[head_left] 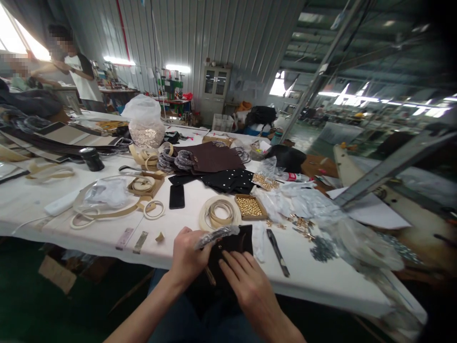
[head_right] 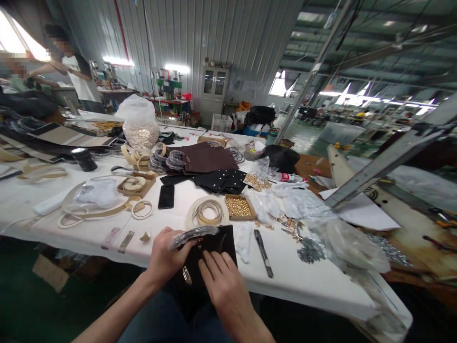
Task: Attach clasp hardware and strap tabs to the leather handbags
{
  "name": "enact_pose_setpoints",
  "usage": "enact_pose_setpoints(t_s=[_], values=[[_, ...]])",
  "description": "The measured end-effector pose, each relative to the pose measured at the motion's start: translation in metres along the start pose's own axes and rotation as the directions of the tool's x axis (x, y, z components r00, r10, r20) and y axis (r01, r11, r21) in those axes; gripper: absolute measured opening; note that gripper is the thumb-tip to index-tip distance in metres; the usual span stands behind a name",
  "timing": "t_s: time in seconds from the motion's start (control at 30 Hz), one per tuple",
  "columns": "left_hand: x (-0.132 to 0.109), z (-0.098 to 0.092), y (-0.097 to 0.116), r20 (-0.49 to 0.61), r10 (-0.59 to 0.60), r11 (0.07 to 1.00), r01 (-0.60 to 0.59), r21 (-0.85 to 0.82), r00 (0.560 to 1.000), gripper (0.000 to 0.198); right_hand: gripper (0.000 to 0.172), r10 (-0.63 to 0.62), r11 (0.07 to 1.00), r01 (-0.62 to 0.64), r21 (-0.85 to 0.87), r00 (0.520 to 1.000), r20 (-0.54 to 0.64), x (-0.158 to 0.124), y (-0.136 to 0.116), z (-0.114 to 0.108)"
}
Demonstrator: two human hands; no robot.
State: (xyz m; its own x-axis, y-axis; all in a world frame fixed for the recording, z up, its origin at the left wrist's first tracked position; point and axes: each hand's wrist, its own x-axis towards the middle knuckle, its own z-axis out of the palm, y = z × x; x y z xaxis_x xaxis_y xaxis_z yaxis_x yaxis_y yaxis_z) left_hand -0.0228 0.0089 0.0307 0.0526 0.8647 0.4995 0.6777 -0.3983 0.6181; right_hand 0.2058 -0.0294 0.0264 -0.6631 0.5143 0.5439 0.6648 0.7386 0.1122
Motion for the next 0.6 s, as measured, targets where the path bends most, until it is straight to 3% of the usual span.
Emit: enact_pose_setpoints(t_s=[0.13,0.3,0.6], values=[[0.002,0.005,0.007,0.021,-0.063,0.998,0.062,0.032,0.998,0.017,0.05,0.134,0.991,-0.134,0.001,0.99,-0.046,0.002,-0.024,0.022],[0.008,0.0,0.019,0.051,-0.226,0.972,0.221,0.083,0.973,0.01,0.063,0.294,0.956,-0.292,0.037,0.947,-0.127,-0.001,-0.052,0.047],[0.016,-0.013,0.044,0.179,-0.388,0.916,0.4,-0.035,0.904,0.014,0.073,0.419,0.905,-0.423,0.041,0.872,-0.253,-0.006,-0.073,0.052]])
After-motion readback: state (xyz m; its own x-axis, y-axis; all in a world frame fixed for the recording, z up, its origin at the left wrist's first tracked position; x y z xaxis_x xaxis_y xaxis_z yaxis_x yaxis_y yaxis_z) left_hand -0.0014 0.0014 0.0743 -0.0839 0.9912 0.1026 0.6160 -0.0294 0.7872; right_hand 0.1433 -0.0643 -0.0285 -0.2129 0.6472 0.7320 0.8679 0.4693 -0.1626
